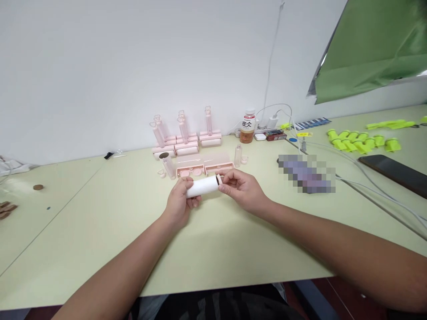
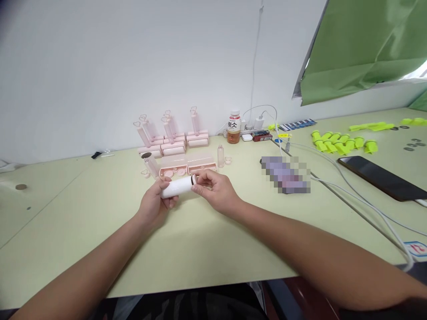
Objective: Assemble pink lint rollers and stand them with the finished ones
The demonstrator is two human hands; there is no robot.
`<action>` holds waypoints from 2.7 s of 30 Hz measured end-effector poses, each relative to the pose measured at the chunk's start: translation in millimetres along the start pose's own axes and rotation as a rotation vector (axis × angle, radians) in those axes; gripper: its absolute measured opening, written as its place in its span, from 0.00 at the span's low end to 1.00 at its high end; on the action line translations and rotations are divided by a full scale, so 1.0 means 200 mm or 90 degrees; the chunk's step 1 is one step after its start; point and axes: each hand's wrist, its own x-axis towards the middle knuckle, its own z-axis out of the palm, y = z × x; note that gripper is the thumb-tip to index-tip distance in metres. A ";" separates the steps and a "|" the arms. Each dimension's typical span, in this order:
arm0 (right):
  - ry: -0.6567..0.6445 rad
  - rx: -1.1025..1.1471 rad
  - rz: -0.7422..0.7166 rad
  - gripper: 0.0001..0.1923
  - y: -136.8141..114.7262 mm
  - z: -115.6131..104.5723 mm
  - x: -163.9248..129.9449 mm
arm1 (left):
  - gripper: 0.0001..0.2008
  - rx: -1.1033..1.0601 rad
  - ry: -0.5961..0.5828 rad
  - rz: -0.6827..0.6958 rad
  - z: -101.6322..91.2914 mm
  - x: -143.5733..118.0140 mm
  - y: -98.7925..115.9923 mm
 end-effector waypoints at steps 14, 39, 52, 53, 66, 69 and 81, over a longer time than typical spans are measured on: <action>-0.004 0.039 -0.032 0.14 -0.02 -0.02 -0.01 | 0.20 0.414 -0.172 0.179 -0.04 -0.01 0.01; -0.067 -0.642 0.100 0.18 -0.05 -0.20 0.12 | 0.25 0.327 -0.065 0.127 -0.03 -0.01 0.00; -0.164 -0.782 0.181 0.22 0.04 -0.22 0.17 | 0.23 0.294 -0.080 0.147 -0.03 0.00 -0.02; -0.160 -0.785 0.179 0.19 0.04 -0.22 0.17 | 0.23 0.290 -0.077 0.152 -0.03 0.00 -0.01; -0.197 -0.680 0.004 0.17 -0.02 -0.18 0.11 | 0.18 0.024 -0.049 -0.069 -0.01 0.02 0.02; -0.209 -0.643 -0.002 0.12 -0.02 -0.18 0.11 | 0.15 0.013 -0.071 -0.118 -0.01 0.02 0.02; -0.249 0.026 0.339 0.16 -0.05 -0.08 0.04 | 0.35 0.159 -0.178 -0.072 -0.01 -0.02 0.03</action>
